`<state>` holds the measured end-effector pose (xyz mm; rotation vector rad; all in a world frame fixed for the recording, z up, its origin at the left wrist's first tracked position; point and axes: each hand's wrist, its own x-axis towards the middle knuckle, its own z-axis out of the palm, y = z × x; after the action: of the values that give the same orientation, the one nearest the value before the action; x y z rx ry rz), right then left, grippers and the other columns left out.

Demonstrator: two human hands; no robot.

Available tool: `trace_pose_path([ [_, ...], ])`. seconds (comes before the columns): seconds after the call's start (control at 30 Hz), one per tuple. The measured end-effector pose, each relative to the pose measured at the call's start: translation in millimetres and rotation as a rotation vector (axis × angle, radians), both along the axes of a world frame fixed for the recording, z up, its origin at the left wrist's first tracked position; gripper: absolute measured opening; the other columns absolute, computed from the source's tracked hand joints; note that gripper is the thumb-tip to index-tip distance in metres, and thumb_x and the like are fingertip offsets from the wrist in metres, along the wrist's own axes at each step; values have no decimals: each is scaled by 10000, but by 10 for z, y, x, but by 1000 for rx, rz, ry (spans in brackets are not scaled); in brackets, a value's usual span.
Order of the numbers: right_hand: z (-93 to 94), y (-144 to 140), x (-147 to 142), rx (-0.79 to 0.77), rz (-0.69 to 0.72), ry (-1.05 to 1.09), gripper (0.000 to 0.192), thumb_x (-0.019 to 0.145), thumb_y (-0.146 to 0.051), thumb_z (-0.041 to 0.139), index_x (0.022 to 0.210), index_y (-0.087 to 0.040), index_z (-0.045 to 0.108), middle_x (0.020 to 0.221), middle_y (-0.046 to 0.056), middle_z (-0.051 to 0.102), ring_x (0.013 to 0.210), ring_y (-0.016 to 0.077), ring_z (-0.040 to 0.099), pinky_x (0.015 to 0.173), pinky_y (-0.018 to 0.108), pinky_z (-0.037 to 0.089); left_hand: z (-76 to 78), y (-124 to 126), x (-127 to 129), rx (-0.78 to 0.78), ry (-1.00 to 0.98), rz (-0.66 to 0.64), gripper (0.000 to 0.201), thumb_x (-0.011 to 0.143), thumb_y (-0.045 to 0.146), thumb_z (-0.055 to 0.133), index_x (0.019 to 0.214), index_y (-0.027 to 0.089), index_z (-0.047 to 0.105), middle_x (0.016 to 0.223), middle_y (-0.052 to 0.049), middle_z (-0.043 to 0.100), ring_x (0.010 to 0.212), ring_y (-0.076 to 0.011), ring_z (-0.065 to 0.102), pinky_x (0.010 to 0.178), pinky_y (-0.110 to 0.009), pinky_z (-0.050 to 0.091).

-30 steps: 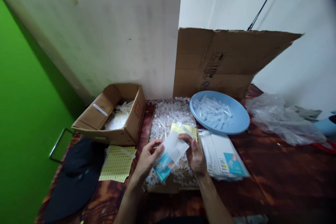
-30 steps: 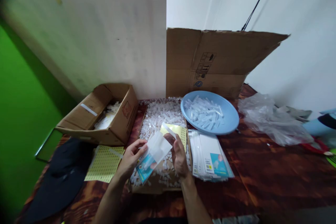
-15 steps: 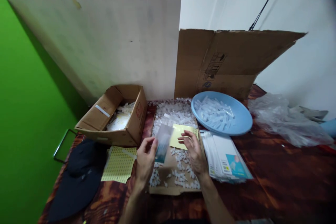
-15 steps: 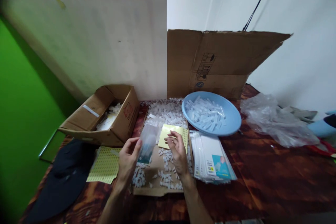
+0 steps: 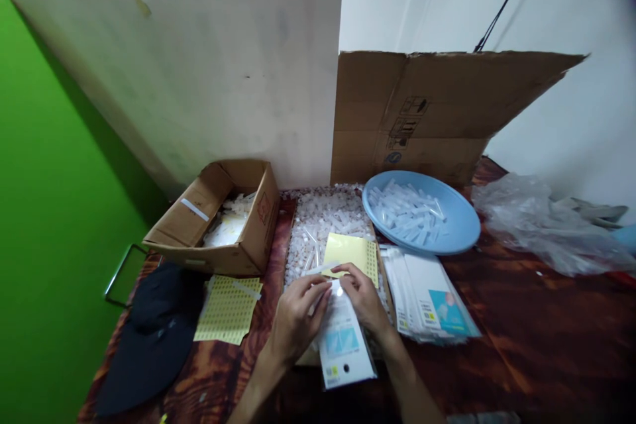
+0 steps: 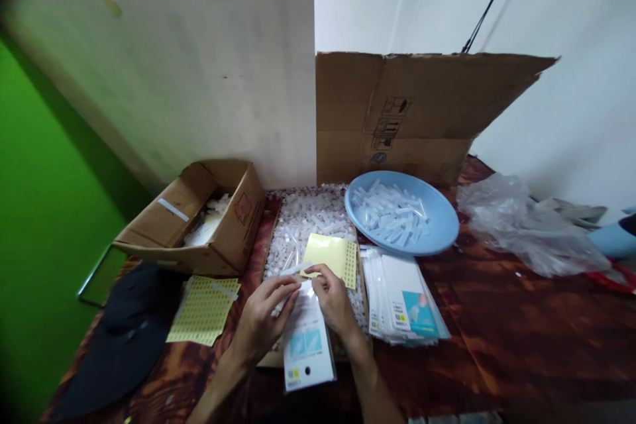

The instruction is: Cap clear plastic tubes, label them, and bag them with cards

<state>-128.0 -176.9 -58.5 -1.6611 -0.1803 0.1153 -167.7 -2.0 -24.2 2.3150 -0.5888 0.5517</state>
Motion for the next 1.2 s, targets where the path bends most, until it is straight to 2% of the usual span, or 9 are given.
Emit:
trace_pose_path([
  [0.17, 45, -10, -99, -9, 84, -30, 279, 990, -388, 535, 1022, -174, 712, 880, 31, 712, 803, 193, 669, 722, 264, 480, -114, -78, 140, -24, 55, 48, 218, 970, 149, 566, 1152, 209, 670, 1118, -90, 710, 1003, -230, 690, 885, -371, 581],
  [0.33, 43, -26, -154, -108, 88, -126, 256, 1005, -320, 523, 1056, -180, 731, 856, 23, 724, 773, 181, 673, 708, 259, 470, -148, -93, 181, 32, 51, -8, 186, 970, 139, 553, 1099, 204, 670, 1051, -69, 720, 918, -212, 708, 835, -343, 594],
  [0.5, 50, -25, -173, -164, 122, -164, 258, 1002, -296, 519, 994, -187, 753, 898, 42, 756, 814, 195, 695, 745, 274, 485, -109, -16, 182, 178, 67, -71, 162, 957, 122, 527, 1025, 189, 658, 966, -68, 726, 829, -221, 718, 718, -315, 582],
  [0.6, 73, -10, -190, -157, 127, -161, 257, 999, -306, 524, 990, -189, 752, 916, 47, 764, 828, 201, 696, 758, 282, 487, -63, 36, 208, 119, 104, -71, 139, 928, 117, 544, 978, 188, 651, 929, -60, 716, 816, -202, 703, 720, -290, 559],
  [0.7, 82, -19, -198, -106, 86, -117, 247, 989, -340, 546, 997, -191, 742, 914, 46, 757, 816, 201, 688, 737, 278, 483, 78, 136, 282, 4, 131, -26, 109, 913, 133, 552, 903, 187, 646, 871, -43, 694, 774, -169, 672, 723, -264, 534],
  [0.87, 7, -147, -158, 79, -32, 45, 318, 961, -472, 575, 947, -182, 706, 738, 22, 679, 632, 176, 608, 547, 249, 415, 586, 548, 505, -97, 97, 162, 141, 922, 250, 582, 884, 179, 697, 868, -41, 711, 758, -163, 660, 694, -252, 520],
  [1.0, -40, -288, -119, 142, -94, 72, 343, 918, -516, 631, 915, -179, 693, 688, 9, 628, 594, 163, 565, 516, 243, 379, 965, 1028, 647, -84, 4, 433, 205, 888, 362, 651, 925, 190, 757, 864, -26, 753, 711, -163, 667, 688, -256, 519],
  [1.1, -40, -345, -112, 165, -119, 90, 350, 908, -526, 641, 916, -179, 690, 662, 3, 613, 575, 155, 546, 506, 239, 367, 1075, 1368, 684, -52, -39, 639, 254, 877, 414, 676, 963, 196, 772, 845, -12, 758, 673, -157, 661, 653, -253, 501],
  [1.2, -51, -350, -113, 190, -114, 99, 350, 903, -525, 647, 922, -179, 691, 657, -2, 604, 561, 146, 529, 497, 234, 351, 1029, 1645, 669, 7, -26, 846, 304, 843, 473, 714, 925, 188, 778, 765, 5, 726, 652, -163, 648, 649, -269, 492],
])
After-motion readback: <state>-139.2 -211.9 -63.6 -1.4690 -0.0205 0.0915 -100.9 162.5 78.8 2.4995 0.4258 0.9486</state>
